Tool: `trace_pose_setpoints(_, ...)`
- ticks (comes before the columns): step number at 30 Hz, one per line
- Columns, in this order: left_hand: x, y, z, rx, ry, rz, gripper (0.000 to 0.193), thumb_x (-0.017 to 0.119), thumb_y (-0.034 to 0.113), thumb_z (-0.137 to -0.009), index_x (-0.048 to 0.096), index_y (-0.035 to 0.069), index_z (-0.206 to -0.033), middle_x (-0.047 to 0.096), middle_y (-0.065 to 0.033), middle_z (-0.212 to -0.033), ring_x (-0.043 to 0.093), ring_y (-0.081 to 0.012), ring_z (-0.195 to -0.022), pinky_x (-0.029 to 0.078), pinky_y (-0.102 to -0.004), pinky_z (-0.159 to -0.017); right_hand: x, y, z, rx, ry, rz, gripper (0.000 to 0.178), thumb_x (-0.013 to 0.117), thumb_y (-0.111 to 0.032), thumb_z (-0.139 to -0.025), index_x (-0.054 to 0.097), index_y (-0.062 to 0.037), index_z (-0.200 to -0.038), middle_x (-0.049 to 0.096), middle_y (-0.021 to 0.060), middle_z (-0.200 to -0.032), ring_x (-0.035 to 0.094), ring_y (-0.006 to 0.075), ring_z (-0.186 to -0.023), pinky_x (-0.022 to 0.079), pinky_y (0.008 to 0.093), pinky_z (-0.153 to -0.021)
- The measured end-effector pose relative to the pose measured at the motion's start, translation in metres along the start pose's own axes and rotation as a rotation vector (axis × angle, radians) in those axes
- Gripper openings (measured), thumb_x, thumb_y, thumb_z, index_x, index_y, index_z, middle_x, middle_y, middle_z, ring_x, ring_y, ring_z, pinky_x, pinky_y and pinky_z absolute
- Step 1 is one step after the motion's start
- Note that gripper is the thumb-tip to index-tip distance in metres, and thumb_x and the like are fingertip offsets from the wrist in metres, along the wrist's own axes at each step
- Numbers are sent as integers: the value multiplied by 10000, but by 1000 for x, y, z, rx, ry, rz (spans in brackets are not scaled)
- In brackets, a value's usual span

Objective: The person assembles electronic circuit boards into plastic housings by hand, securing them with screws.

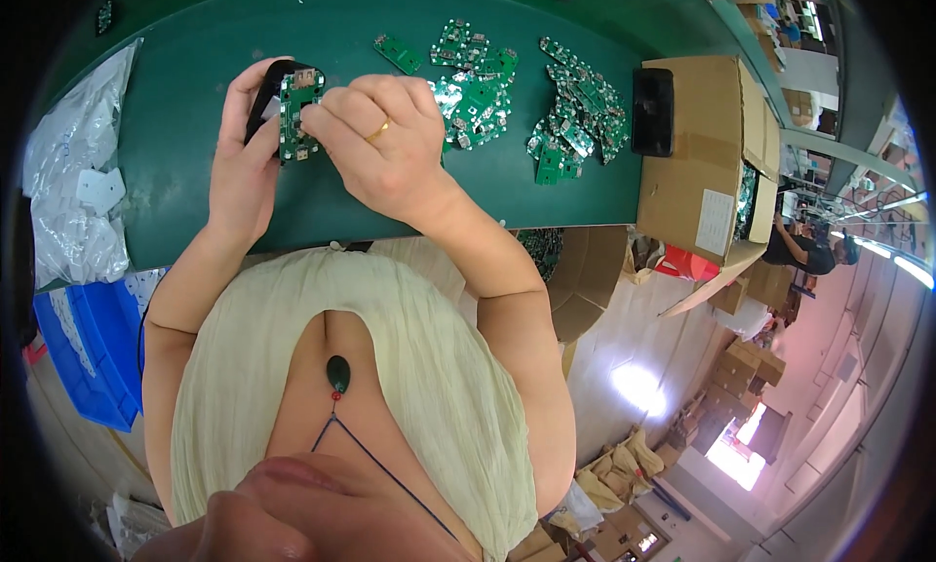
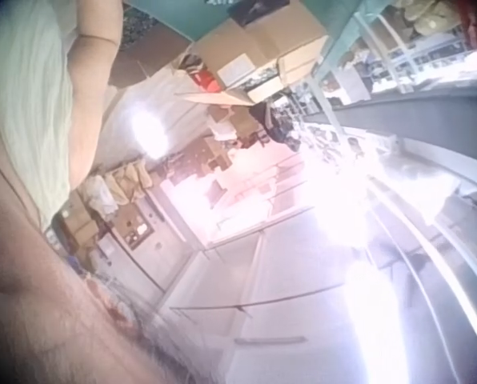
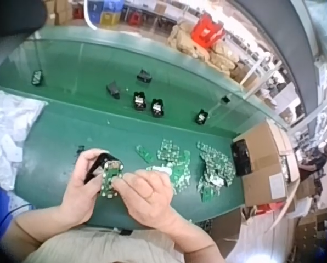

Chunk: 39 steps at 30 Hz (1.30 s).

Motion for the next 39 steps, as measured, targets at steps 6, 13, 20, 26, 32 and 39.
trace_pose_setpoints(6, 3, 3, 3, 157, -85, -62, 389, 342, 275, -957, 344, 1, -1233, 450, -86, -1174, 399, -146, -1116, 305, -273, -955, 6, 4, -6, 31, -25, -66, 189, 697, -70, -621, 611, -103, -786, 553, -2, -758, 520, 183, -683, 370, 288, -576)
trace_pose_setpoints(13, -2, -7, 3, 148, -100, -122, 385, 311, 283, -962, 338, 46, -1264, 432, -61, -1196, 422, -126, -1076, 349, -272, -904, 10, 2, -8, 63, -85, -82, 173, 690, -59, -632, 606, -88, -779, 551, 13, -763, 517, 191, -677, 368, 291, -551)
trace_pose_setpoints(20, -1, -6, 2, 43, -97, 33, 357, 318, 260, -962, 347, 51, -1249, 438, -53, -1180, 423, -115, -1067, 348, -268, -895, 9, -1, -10, 47, -88, -64, 187, 677, -36, -637, 592, -76, -798, 539, 26, -759, 507, 202, -669, 389, 304, -562)
trace_pose_setpoints(26, -1, 0, 2, 128, -37, -45, 388, 340, 280, -957, 326, 20, -1244, 455, -54, -1114, 428, -93, -970, 371, -231, -818, 12, 1, -9, 87, -119, -110, 191, 674, -14, -637, 587, -60, -801, 536, 43, -762, 505, 211, -672, 403, 301, -556)
trace_pose_setpoints(32, -5, -3, 1, 139, -69, -44, 392, 349, 282, -953, 325, 26, -1248, 439, -61, -1155, 423, -111, -1016, 355, -251, -858, 14, 2, -12, 92, -92, -114, 188, 671, -7, -641, 584, -42, -804, 541, 60, -763, 506, 220, -678, 414, 301, -555)
trace_pose_setpoints(39, -6, -4, 2, 129, -81, -71, 397, 374, 267, -945, 315, 33, -1260, 428, -66, -1185, 413, -124, -1076, 333, -266, -910, 22, 4, -13, 122, -164, -171, 173, 664, 7, -655, 581, -40, -800, 543, 64, -757, 506, 235, -678, 429, 308, -575)
Point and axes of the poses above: each hand's wrist, its own z-axis away from the middle knuckle, its own x-axis out of the palm, y = z × x, the point moved 7 cm from there along -z, towards the middle knuckle
